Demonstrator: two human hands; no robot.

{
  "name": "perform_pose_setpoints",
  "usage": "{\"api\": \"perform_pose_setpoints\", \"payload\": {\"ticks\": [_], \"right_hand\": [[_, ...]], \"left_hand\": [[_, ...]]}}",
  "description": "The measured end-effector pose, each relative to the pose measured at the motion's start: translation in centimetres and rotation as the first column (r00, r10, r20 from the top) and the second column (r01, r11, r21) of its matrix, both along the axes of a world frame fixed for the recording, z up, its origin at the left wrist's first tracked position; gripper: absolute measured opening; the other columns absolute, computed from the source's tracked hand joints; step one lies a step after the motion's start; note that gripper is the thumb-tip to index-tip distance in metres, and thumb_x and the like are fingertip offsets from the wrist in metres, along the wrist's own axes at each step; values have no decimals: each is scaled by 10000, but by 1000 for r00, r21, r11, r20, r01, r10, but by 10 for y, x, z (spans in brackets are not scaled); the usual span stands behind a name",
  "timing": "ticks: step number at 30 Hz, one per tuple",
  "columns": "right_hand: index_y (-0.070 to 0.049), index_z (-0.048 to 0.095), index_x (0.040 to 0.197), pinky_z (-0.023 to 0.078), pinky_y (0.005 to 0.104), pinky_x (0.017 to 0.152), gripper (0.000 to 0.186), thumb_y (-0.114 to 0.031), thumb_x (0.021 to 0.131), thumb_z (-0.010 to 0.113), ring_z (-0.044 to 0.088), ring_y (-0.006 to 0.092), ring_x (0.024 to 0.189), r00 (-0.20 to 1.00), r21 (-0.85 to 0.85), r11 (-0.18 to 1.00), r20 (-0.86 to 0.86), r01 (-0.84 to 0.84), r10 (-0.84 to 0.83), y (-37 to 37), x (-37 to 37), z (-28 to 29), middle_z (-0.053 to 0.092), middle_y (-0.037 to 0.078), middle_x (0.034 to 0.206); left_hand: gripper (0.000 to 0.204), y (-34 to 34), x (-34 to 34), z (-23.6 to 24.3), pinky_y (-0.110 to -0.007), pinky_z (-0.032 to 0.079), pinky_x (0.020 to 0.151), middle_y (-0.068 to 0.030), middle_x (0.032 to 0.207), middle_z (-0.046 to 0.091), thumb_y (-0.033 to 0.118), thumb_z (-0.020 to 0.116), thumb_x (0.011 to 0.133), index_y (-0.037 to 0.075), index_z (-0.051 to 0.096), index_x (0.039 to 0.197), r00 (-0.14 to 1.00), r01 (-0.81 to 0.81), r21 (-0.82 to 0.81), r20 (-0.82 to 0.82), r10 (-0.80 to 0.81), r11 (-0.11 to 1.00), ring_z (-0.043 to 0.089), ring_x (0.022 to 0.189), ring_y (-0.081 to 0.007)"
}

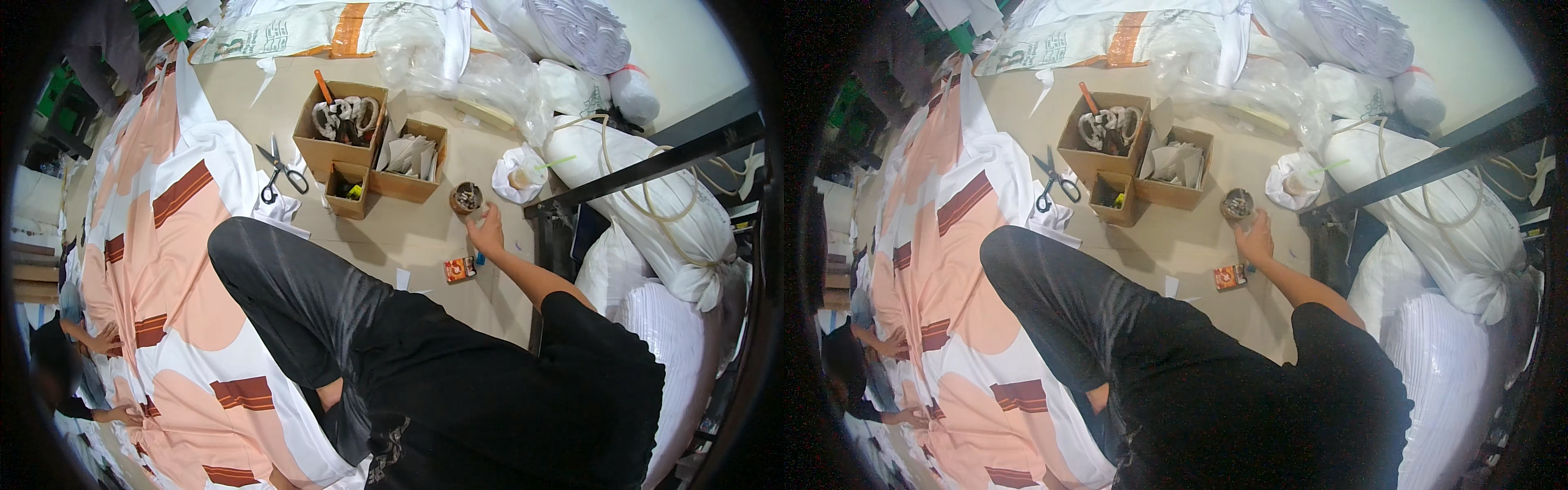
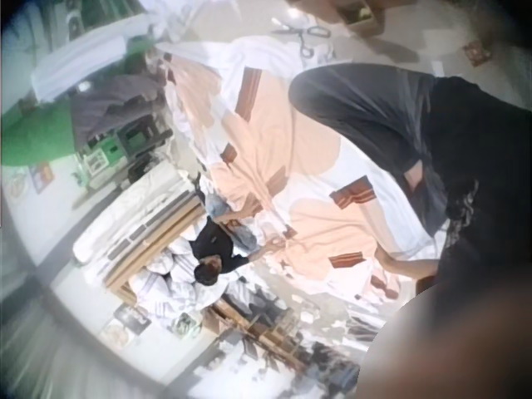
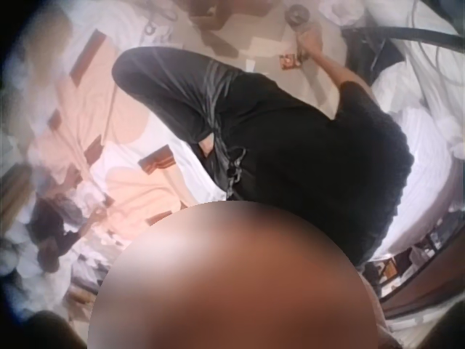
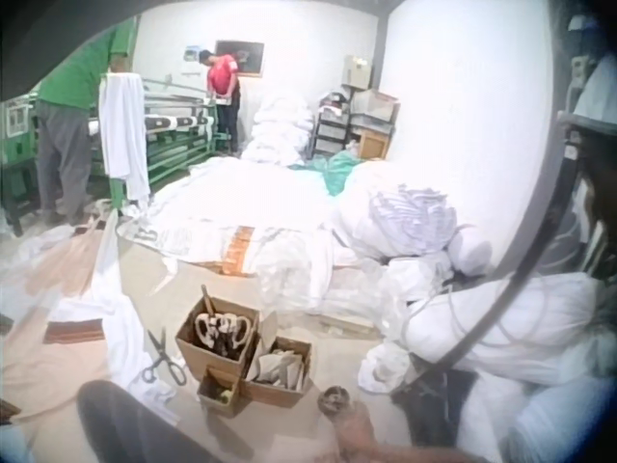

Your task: The person sits on the floor and uses shears to cut a large piece of patterned fabric laid out on the ground. They repeatedly cut along the edges of the fabric, lift sections to separate layers, and continue cutting while another person works nearby.

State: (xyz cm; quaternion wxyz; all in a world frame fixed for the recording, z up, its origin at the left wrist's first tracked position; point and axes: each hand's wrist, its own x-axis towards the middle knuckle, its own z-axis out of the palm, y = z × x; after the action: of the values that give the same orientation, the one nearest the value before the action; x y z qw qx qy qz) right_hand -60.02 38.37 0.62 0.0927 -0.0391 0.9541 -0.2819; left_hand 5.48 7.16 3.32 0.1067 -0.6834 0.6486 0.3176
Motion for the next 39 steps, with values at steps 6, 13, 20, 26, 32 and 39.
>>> {"api": "perform_pose_setpoints", "payload": {"ticks": [6, 13, 20, 26, 32, 39], "right_hand": [[-6, 204, 1541, 387, 535, 1089, 1117, -482, 731, 808, 370, 437, 1377, 979, 219, 964, -100, -150, 175, -15, -37, -1, 334, 241, 1519], [-34, 333, 1476, 373, 512, 1077, 942, -363, 731, 808, 426, 384, 1309, 941, 141, 965, -232, -220, 248, -24, -40, -13, 424, 165, 1449], [-98, 326, 1464, 367, 502, 1054, 922, -201, 705, 839, 433, 370, 1286, 899, 143, 961, -344, -236, 272, -29, -30, -4, 450, 134, 1411], [-35, 323, 1481, 358, 506, 1098, 943, -271, 720, 828, 426, 385, 1320, 919, 75, 980, -339, -185, 199, -27, -36, -11, 441, 185, 1437], [9, 359, 1463, 377, 494, 1100, 947, -358, 732, 837, 454, 402, 1315, 919, 83, 986, -360, -141, 162, -25, -49, -27, 470, 230, 1418], [-44, 182, 1567, 343, 558, 1104, 1124, -449, 735, 820, 374, 411, 1391, 981, 200, 979, -178, -44, 81, -29, -46, -15, 373, 235, 1511]], "left_hand": [[575, 1, 7, 5, -500, 499, 934, -302, 1186, 624, 352, 672, 905, -88, 565, 1259, 999, -34, 3, -2, 34, 999, 626, 1032, -417], [589, 5, 14, 3, -494, 497, 943, -301, 1191, 625, 365, 676, 901, -91, 567, 1258, 998, -58, 38, 16, 57, 998, 626, 1043, -416], [603, 6, 20, 4, -488, 494, 952, -299, 1195, 627, 378, 681, 897, -94, 570, 1256, 996, -84, 50, 38, 82, 995, 625, 1053, -415], [616, 8, 22, 1, -483, 492, 960, -298, 1199, 628, 389, 686, 894, -97, 572, 1255, 994, -102, 58, 44, 99, 993, 624, 1061, -413], [628, 12, 30, 2, -478, 490, 968, -297, 1203, 629, 400, 690, 891, -100, 574, 1253, 988, -149, 44, 41, 148, 988, 624, 1070, -412], [643, 23, 51, -1, -472, 488, 977, -295, 1208, 631, 413, 695, 887, -103, 576, 1252, 979, -201, 43, 37, 200, 979, 623, 1080, -411]]}}
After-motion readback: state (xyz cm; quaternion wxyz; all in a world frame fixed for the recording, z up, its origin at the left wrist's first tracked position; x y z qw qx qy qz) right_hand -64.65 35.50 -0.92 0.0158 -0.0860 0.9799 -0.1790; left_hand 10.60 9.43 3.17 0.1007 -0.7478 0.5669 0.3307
